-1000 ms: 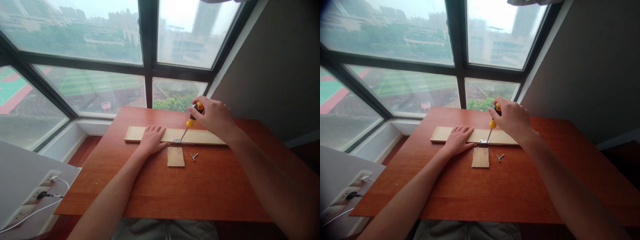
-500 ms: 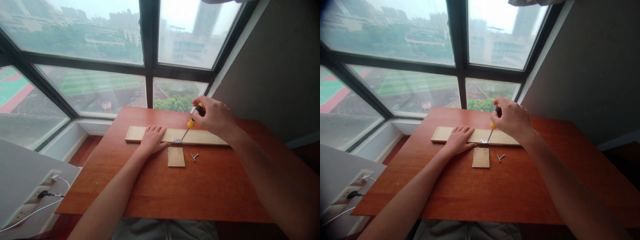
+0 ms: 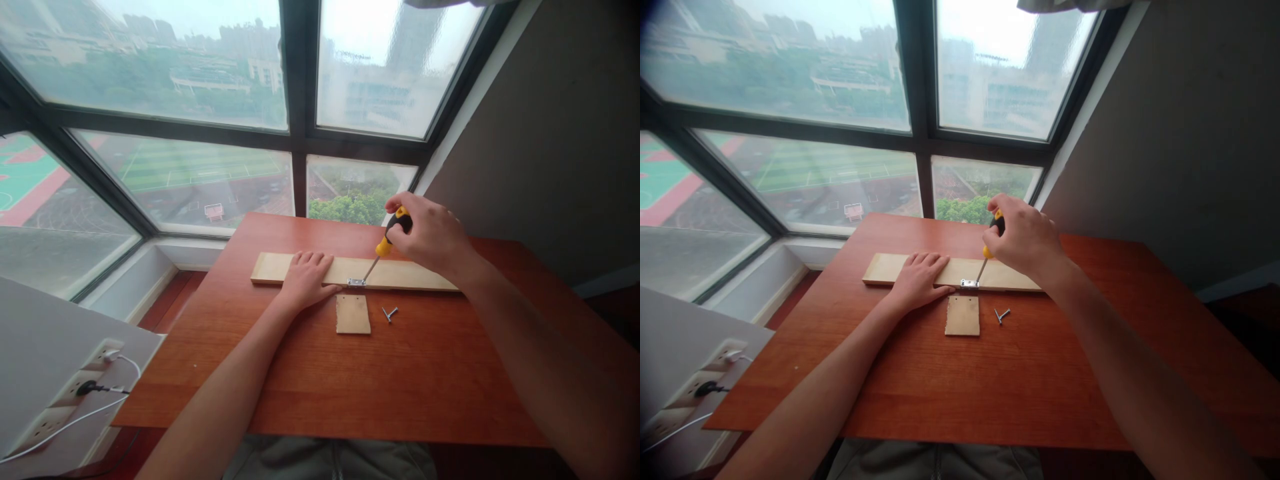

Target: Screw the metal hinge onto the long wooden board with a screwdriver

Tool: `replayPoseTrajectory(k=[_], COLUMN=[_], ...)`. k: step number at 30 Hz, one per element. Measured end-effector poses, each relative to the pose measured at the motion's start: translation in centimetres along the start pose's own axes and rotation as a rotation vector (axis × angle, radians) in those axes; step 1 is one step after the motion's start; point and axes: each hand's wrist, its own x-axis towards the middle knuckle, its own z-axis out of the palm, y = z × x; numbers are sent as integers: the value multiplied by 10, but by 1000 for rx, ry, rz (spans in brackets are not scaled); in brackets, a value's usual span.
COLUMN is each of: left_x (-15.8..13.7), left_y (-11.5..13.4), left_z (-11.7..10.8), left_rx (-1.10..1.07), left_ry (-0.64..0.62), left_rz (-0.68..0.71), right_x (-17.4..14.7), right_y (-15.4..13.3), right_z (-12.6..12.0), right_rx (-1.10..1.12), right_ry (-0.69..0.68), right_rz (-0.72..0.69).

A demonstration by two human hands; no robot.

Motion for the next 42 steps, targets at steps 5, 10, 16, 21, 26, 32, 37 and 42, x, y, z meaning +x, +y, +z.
replayPoseTrajectory(k=[5, 10, 16, 21, 26, 32, 37, 42], left_x=[0, 0, 0, 0, 1, 0, 0, 1], left_y=[1, 0, 0, 1, 1, 0, 2, 1], left_z=[0, 0, 0, -1, -1, -1, -2, -1], left_rx=[-3, -2, 1, -15, -11, -4, -13, -18], left_ry=[5, 9, 9, 7, 4, 11, -3, 1], left_rz=[-7, -2, 4, -1, -4, 10, -6, -6], right_x=[0, -1, -3, -1, -3, -3, -1, -2], right_y=[0, -1, -1, -1, -2, -2, -1, -2], right_z=[0, 0, 0, 2, -1, 1, 3, 0], right_rx=[-22, -15, 37, -34, 26, -18, -51, 14], right_ry=[-4, 7, -4, 23, -16, 6, 16, 0], right_rz=[15, 34, -24, -5, -32, -21, -11, -16])
